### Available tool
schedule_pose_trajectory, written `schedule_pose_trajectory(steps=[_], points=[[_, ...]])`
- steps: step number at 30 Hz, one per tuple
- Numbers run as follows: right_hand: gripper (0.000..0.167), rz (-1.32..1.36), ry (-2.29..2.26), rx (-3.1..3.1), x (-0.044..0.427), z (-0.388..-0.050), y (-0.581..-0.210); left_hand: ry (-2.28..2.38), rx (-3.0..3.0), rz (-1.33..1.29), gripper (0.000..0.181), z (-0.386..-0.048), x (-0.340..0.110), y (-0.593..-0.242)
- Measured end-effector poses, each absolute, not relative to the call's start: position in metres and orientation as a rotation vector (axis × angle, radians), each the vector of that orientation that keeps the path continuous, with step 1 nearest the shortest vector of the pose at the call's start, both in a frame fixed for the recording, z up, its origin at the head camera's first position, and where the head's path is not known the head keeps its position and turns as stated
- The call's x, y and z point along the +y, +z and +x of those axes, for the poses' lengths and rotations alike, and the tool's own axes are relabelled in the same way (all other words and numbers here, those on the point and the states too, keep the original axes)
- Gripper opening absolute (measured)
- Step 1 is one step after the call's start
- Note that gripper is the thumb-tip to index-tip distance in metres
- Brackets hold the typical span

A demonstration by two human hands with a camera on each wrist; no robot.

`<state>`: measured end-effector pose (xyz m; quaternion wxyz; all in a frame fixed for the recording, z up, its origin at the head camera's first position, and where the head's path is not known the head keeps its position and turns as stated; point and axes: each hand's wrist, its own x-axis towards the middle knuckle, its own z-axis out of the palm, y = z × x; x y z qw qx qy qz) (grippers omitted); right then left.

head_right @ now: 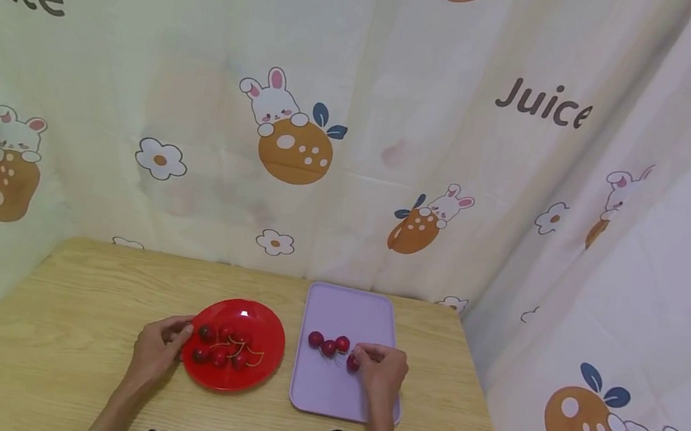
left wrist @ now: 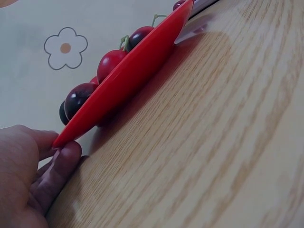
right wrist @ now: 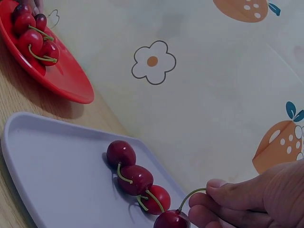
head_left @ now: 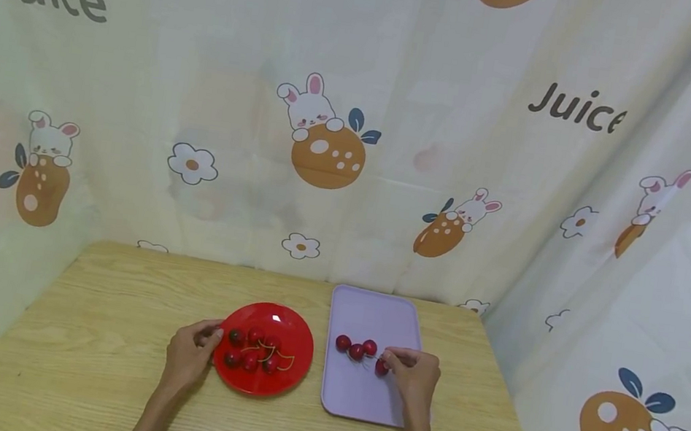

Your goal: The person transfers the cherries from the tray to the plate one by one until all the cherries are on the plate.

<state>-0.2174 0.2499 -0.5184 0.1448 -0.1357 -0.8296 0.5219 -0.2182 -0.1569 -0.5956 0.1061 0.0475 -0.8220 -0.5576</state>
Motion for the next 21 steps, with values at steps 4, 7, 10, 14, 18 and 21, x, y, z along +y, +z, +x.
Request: schedule_pose_trajectory(steps=[4,7,10,14,18,21], points=[[0.011,-0.385,1.495,-2.393,0.2482,-0.2164,-0.5181,-1.636,-2.43,0.15,0.028,-0.2183,-0.1561,-0.5951],[0.01,-0.38,1.491,-2.393,0.247,-0.2163,-0.5185,-1.634,-2.432,0.16,0.028,-0.2182,-0.1557,-0.5945],[0.009,-0.383,1.491,-2.39,0.2462,-0.2173,-0.5192,-1.634,-2.432,0.16,0.028,-0.2179,-0.1559,-0.5944],[0.008,-0.379,1.479,-2.393,0.2459,-0.2186,-0.519,-1.64,-2.427,0.153,0.028,-0.218,-0.1559,-0.5945],[0.009,-0.386,1.497,-2.395,0.2453,-0.2186,-0.5179,-1.645,-2.424,0.156,0.028,-0.2183,-0.1555,-0.5949],[0.009,-0.379,1.517,-2.389,0.2436,-0.2185,-0.5175,-1.646,-2.423,0.158,0.027,-0.2181,-0.1556,-0.5949]])
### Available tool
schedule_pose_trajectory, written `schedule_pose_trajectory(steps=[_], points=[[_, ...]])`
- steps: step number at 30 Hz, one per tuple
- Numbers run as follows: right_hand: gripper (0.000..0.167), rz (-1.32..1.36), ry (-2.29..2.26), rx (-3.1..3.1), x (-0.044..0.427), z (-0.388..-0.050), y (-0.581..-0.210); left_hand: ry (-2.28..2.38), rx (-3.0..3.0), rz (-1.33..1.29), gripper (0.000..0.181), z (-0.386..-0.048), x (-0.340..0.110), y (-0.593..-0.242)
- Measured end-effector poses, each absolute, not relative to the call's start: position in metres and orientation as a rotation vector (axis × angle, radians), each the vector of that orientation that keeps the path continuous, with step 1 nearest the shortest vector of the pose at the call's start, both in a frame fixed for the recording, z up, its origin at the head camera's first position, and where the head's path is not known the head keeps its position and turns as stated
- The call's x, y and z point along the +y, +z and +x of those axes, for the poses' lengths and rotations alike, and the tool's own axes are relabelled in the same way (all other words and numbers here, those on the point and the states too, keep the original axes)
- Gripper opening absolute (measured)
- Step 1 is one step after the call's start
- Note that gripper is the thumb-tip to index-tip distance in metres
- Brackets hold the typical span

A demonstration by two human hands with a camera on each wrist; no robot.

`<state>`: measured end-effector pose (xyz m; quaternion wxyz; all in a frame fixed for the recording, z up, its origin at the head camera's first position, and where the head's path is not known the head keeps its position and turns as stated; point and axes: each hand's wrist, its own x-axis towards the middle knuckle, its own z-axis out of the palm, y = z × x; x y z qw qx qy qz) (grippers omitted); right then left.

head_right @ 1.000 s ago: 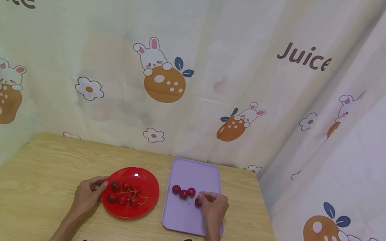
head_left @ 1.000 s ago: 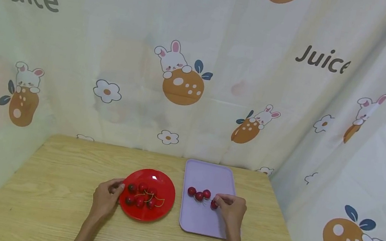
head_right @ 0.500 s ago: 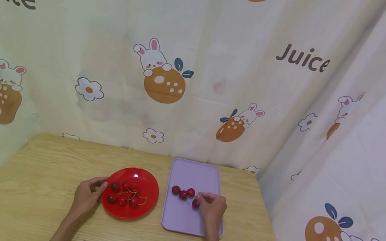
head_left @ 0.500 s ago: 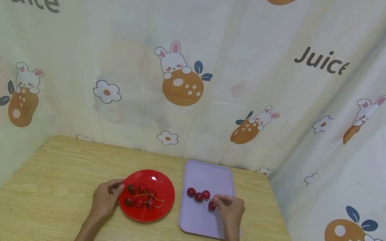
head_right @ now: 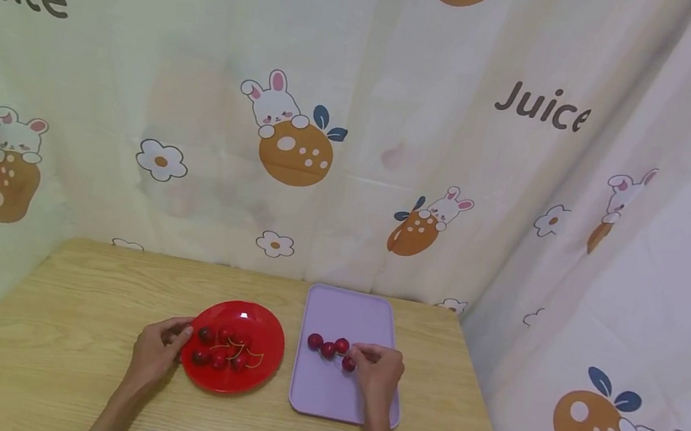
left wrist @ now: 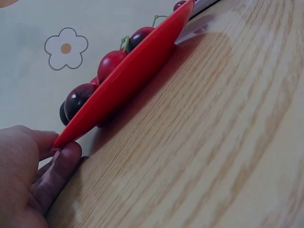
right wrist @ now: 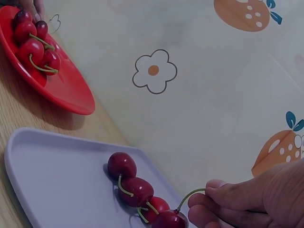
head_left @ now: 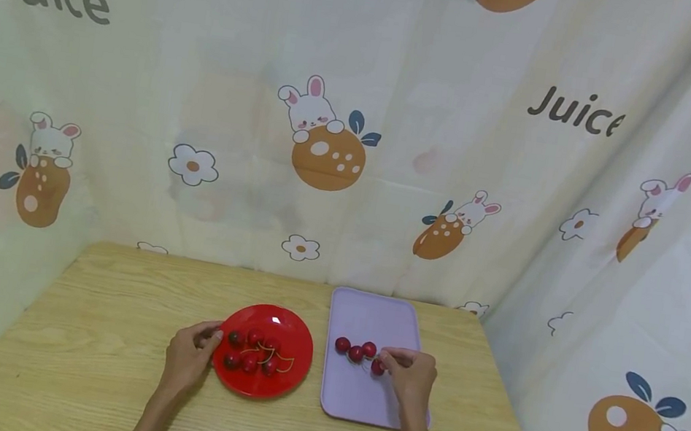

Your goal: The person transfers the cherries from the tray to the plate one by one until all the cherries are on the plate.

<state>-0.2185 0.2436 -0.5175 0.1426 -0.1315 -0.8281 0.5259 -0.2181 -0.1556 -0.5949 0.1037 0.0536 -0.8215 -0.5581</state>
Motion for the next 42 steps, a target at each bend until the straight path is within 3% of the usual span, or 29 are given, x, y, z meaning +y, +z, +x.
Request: schedule_pose_trajectory(steps=[42], points=[[0.005,-0.131,1.674,-2.338,0.196,-0.224,-0.515,-1.617,-2.429,0.177,0.027,-0.219,-0.155,-0.595]])
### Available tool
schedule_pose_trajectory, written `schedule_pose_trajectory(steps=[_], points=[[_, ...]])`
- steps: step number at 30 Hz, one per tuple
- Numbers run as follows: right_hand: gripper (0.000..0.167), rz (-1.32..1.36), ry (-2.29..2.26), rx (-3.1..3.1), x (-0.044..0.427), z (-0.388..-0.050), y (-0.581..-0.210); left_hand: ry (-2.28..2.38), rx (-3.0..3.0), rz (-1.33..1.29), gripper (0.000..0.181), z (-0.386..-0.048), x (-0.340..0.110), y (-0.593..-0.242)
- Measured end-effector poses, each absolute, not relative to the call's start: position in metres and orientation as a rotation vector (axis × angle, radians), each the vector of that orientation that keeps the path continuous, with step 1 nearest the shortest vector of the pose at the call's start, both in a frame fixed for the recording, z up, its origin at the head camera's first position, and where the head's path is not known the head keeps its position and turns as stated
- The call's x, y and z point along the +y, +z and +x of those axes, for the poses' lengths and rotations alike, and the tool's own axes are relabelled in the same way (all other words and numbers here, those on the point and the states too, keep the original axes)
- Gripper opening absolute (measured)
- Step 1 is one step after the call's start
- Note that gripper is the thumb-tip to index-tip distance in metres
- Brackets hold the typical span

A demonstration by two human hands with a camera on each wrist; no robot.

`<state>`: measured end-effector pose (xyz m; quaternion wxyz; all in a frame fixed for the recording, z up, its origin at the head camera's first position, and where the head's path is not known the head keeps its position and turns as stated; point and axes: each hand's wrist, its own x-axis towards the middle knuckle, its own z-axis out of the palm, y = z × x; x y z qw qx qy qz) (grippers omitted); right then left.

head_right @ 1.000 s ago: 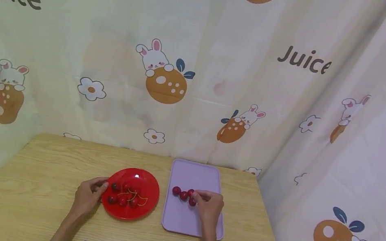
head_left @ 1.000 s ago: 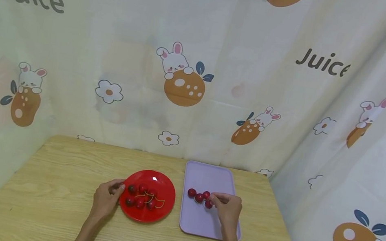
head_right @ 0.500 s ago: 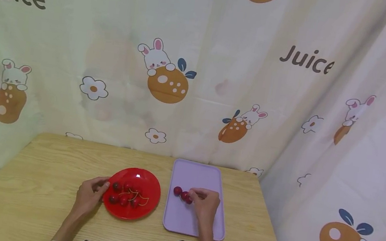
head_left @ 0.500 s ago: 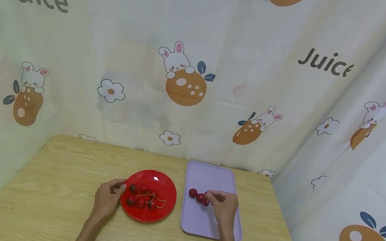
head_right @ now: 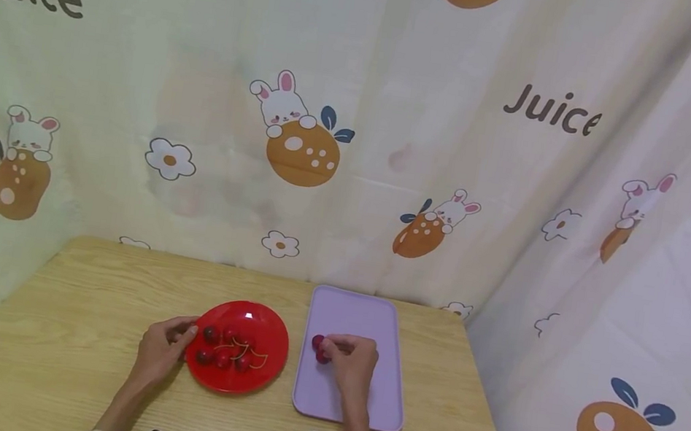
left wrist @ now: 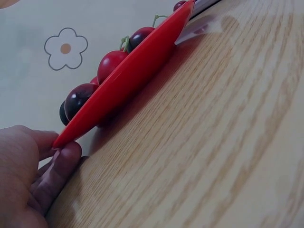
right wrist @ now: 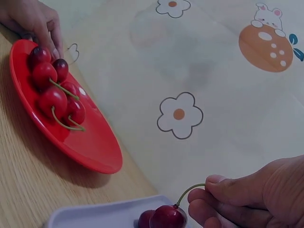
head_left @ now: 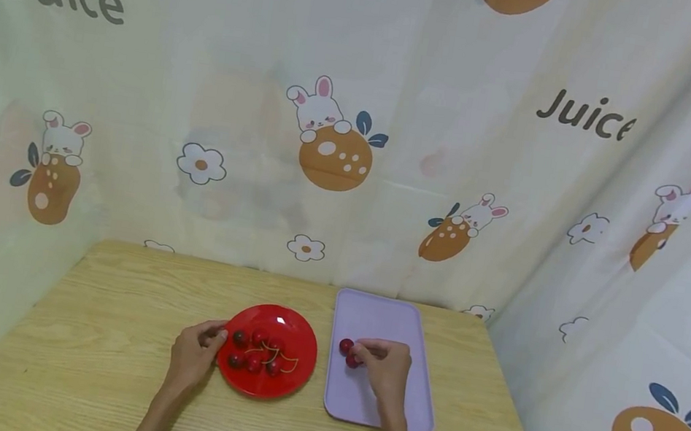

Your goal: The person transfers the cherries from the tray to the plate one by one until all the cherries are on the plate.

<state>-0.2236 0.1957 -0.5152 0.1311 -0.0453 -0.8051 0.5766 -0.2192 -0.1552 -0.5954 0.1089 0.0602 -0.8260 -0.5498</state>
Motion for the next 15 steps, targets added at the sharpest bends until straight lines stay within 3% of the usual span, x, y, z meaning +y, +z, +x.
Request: schedule_pose_trajectory(steps=[15], points=[[0.004,-0.015,1.647,-2.376,0.173,-0.226,-0.512,-1.621,-2.427,0.164,0.027,-0.219,-0.156,-0.595]])
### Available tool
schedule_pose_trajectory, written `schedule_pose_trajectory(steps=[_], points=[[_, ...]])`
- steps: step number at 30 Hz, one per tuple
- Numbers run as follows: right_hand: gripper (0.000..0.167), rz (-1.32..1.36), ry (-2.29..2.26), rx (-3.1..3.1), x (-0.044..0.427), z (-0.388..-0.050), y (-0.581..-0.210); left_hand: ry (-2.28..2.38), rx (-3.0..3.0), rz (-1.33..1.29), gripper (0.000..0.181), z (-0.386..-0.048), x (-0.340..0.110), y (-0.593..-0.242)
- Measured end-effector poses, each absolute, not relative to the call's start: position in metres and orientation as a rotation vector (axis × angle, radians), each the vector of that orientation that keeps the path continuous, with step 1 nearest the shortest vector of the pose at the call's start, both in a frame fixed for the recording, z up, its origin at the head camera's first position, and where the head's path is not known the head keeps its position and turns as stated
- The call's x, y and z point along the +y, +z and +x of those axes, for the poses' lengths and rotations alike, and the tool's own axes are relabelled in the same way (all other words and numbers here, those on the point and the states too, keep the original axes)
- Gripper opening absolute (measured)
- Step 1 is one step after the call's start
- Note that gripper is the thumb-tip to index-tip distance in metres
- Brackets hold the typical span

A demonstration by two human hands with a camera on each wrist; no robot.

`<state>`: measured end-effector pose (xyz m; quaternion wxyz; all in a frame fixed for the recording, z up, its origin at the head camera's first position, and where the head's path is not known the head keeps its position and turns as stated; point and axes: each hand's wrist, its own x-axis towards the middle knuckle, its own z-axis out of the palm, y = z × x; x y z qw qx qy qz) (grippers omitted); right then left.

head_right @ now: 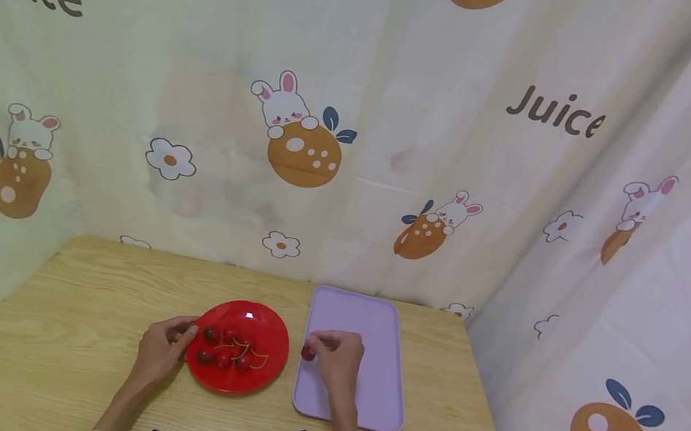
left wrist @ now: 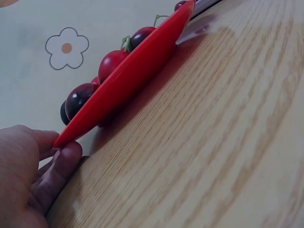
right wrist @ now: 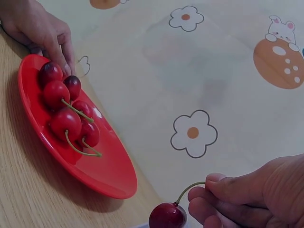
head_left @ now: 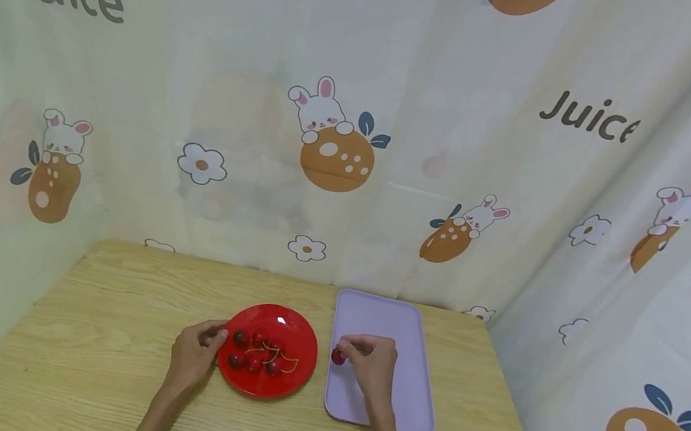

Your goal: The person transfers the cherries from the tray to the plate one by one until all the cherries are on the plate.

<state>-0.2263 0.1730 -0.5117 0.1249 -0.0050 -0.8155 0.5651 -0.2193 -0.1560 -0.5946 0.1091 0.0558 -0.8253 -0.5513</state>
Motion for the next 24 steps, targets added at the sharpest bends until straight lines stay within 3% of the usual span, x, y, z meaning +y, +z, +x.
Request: schedule_pose_trajectory(steps=[24], points=[[0.005,0.077,1.763,-2.356,0.13,-0.234,-0.524,-1.627,-2.42,0.176,0.026,-0.221,-0.157,-0.596]])
